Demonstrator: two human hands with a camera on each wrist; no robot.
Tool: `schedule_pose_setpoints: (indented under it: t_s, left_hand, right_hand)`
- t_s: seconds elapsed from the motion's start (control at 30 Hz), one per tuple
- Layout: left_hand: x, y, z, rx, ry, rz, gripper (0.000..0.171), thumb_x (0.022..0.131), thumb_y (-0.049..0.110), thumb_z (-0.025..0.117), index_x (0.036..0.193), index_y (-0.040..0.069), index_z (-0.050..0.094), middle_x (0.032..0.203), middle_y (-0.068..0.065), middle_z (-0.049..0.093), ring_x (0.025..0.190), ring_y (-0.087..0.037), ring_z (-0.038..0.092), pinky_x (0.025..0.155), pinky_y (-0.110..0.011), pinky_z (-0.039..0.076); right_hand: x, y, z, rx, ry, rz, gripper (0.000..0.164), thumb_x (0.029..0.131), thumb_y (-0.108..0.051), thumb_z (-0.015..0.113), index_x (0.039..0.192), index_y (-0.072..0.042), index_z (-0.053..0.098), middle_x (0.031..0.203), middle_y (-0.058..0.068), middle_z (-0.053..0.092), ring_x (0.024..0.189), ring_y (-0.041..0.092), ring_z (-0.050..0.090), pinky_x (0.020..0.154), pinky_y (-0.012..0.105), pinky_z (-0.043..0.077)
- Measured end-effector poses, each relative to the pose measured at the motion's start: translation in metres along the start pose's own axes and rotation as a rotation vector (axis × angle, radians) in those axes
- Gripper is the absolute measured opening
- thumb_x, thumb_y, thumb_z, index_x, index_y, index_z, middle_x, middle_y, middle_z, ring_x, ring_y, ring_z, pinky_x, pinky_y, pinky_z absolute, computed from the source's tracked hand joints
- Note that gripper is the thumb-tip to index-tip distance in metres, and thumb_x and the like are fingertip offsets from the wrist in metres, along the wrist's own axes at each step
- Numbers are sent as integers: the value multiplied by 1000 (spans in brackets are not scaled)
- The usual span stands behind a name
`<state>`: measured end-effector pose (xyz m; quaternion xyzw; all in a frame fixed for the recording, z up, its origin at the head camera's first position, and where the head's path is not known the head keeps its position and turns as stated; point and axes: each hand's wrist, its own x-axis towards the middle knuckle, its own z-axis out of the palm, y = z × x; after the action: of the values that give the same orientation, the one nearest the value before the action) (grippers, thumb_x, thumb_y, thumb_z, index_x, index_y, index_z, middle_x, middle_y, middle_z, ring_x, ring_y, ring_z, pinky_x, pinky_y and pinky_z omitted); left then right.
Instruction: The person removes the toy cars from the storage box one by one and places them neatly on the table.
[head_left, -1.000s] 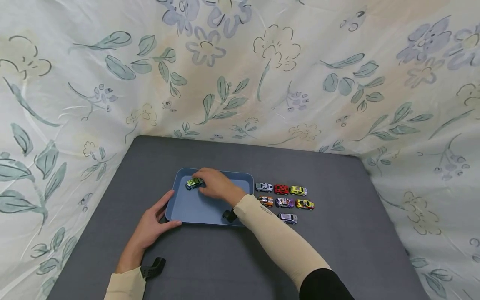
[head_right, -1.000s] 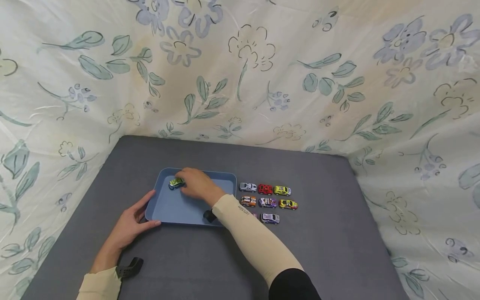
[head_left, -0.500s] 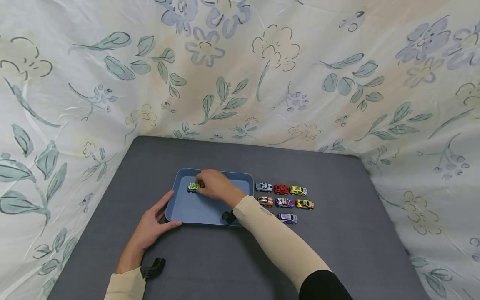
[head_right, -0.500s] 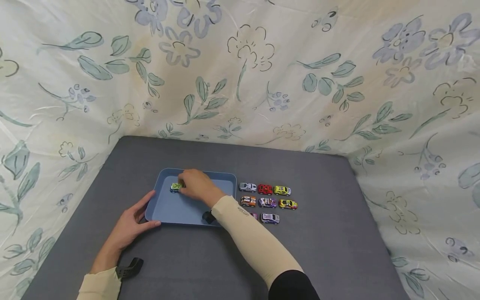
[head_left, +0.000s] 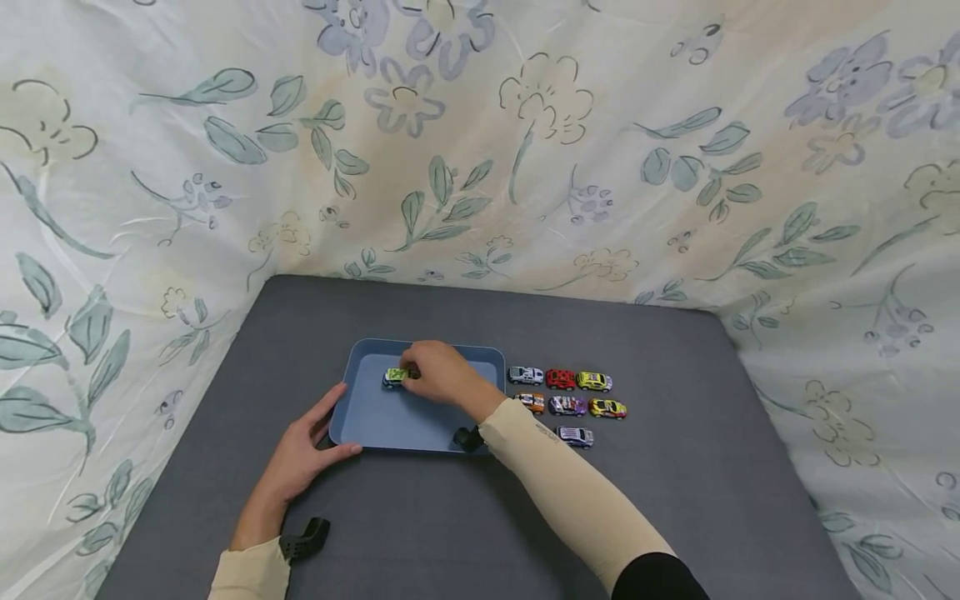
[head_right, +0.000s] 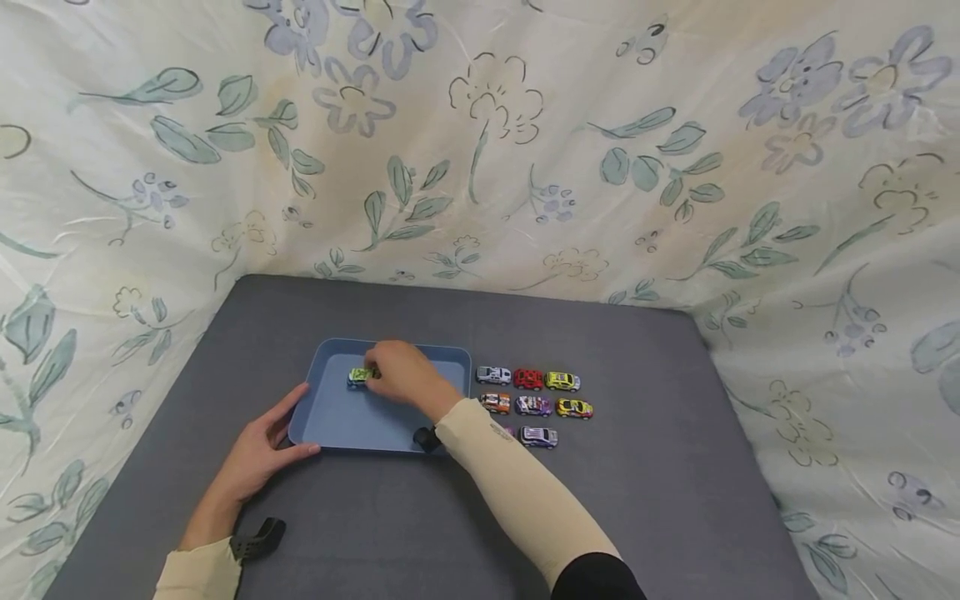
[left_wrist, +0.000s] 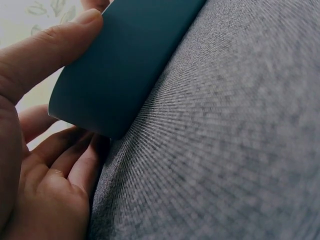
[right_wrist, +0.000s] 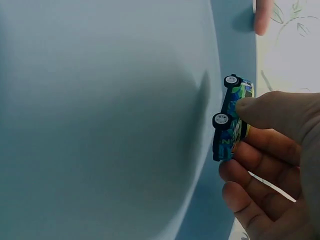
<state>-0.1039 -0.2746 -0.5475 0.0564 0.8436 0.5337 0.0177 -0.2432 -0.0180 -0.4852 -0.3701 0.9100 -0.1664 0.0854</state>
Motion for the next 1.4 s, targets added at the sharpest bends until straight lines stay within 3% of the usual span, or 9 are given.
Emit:
schedule_pose_setpoints:
  t_s: [0.23,0.63,1.4]
  left_hand:
    - [0,2,0,2,2,-18,101,89,21,93,171,15,36,174,-23,28,159,-47,27,104,0,26]
    - [-1,3,0,6,9,-12,101,88,19,94,171,13,36,174,-24,29,158,-49,28,104,0,26]
    - [-1,2,0,-2,2,5,101,88,17,94,171,11,37,174,-25,29,156,-51,29,105,-1,28]
  right_hand:
    - [-16,0,-13,19,56,-20,22,105,-22,74,124,-13,79,110,-1,71,90,10,61,81,30,53]
    - [-38,0,-32,30,74,-18,21,104,-21,76,122,-12,79,108,-1,69,89,10,60,79,29,53]
    - [-92,34,-41,53,149,11,19,101,-21,80,118,-13,81,110,-1,72,98,15,67,86,37,58]
